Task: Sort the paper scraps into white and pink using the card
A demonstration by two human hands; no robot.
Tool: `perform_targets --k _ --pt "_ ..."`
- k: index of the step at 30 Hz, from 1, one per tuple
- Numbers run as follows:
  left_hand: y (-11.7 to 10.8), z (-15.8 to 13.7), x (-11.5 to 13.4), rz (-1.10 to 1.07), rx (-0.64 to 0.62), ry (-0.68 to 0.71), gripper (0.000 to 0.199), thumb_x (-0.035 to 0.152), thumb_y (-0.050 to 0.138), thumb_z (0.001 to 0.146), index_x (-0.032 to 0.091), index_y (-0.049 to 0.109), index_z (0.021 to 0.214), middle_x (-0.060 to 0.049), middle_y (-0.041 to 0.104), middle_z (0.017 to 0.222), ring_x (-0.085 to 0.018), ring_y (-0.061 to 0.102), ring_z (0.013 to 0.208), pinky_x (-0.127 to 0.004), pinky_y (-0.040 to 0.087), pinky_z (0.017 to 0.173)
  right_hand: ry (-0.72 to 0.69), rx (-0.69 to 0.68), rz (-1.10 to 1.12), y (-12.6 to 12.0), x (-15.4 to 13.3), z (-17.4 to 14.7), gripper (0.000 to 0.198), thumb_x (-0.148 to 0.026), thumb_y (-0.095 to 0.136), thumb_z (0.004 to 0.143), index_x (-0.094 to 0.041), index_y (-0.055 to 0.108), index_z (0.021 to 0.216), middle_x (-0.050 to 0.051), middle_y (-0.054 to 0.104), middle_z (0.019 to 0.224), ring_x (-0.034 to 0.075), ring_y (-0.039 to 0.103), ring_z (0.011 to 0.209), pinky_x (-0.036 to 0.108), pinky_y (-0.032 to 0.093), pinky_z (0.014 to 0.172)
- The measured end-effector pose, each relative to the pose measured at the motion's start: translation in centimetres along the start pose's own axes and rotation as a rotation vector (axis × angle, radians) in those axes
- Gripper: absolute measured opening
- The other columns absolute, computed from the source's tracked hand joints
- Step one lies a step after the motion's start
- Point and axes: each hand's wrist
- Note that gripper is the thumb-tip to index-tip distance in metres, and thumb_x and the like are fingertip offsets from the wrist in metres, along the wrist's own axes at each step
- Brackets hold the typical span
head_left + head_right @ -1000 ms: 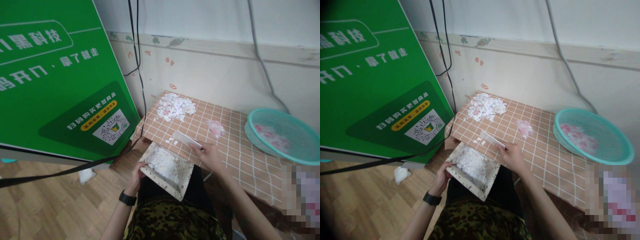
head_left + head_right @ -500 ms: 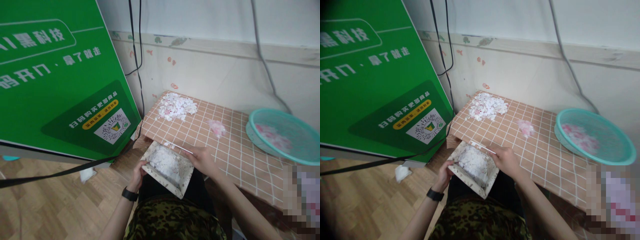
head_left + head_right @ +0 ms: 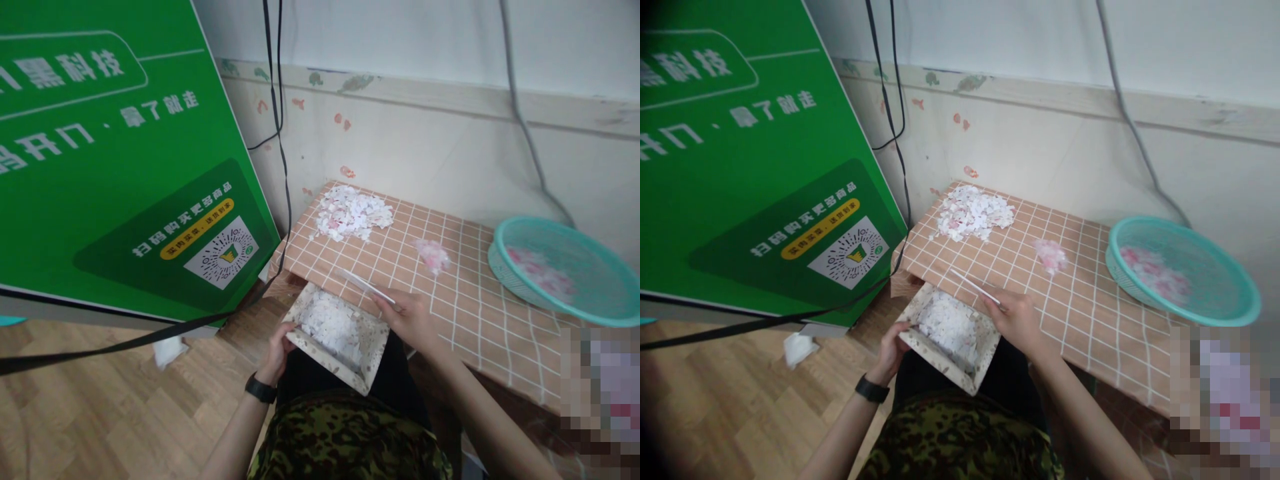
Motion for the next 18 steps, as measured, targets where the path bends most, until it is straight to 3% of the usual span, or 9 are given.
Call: perform_targets --k 2,7,10,13,15,18 --pt "-0.1 0.0 -0.7 0.000 -0.027 -0.014 0.031 0.038 0.072 0.065 0.017 0.072 0.087 0.000 0.070 0.071 -0.022 0.065 0.066 -0.034 0.052 0.065 -0.064 0.026 -0.030 0.6 0.3 0.0 0.029 -0.029 0.053 0.098 -0.025 0.075 0.117 0.008 0.077 0.113 0.025 0.075 0.098 0.037 0.059 0.085" --pt "0.4 -0.6 -3.1 0.081 -0.087 -0.032 0.034 0.037 0.068 0.070 0.018 0.072 0.098 -0.001 0.068 0.073 -0.024 0.062 0.069 -0.032 0.048 0.062 -0.141 0.001 -0.070 2.6 -0.8 0.8 0.034 -0.022 0.050 0.097 -0.027 0.072 0.123 0.007 0.075 0.119 0.023 0.074 0.103 0.036 0.059 0.090" --pt "0.5 -0.8 -4.1 0.144 -0.173 0.090 0.038 0.035 0.067 0.070 0.020 0.071 0.105 -0.003 0.071 0.088 -0.027 0.063 0.085 -0.032 0.047 0.071 -0.145 -0.029 -0.075 3.3 -1.4 2.4 0.034 -0.022 0.049 0.096 -0.026 0.073 0.120 0.007 0.077 0.114 0.023 0.073 0.103 0.036 0.057 0.090" --pt "0.2 -0.5 -4.3 0.190 -0.222 0.151 0.040 0.036 0.067 0.070 0.020 0.071 0.106 -0.005 0.071 0.095 -0.030 0.062 0.092 -0.035 0.047 0.078 0.029 0.062 -0.093 2.3 0.2 5.1 0.030 -0.034 0.049 0.097 -0.023 0.077 0.103 0.007 0.079 0.090 0.025 0.074 0.085 0.035 0.056 0.075" --pt "-0.1 0.0 -4.3 0.188 -0.226 0.146 0.043 0.038 0.068 0.069 0.020 0.070 0.108 -0.005 0.072 0.095 -0.031 0.062 0.092 -0.036 0.047 0.078 0.216 0.197 -0.164 0.6 2.4 7.2 0.042 -0.050 0.052 0.094 -0.019 0.073 0.076 0.007 0.070 0.063 0.023 0.066 0.059 0.032 0.047 0.055" --pt "-0.4 0.6 -4.1 0.189 -0.241 0.171 0.045 0.039 0.069 0.069 0.020 0.070 0.110 -0.006 0.073 0.099 -0.033 0.063 0.098 -0.039 0.048 0.084 0.298 0.316 -0.207 -2.4 6.1 9.8 0.049 -0.062 0.055 0.086 -0.019 0.061 0.063 0.006 0.063 0.056 0.019 0.055 0.053 0.031 0.036 0.051"
Point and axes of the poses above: each hand's wrist, its own z-axis towards the middle knuckle, its own y-axis out of the palm, x = y × z
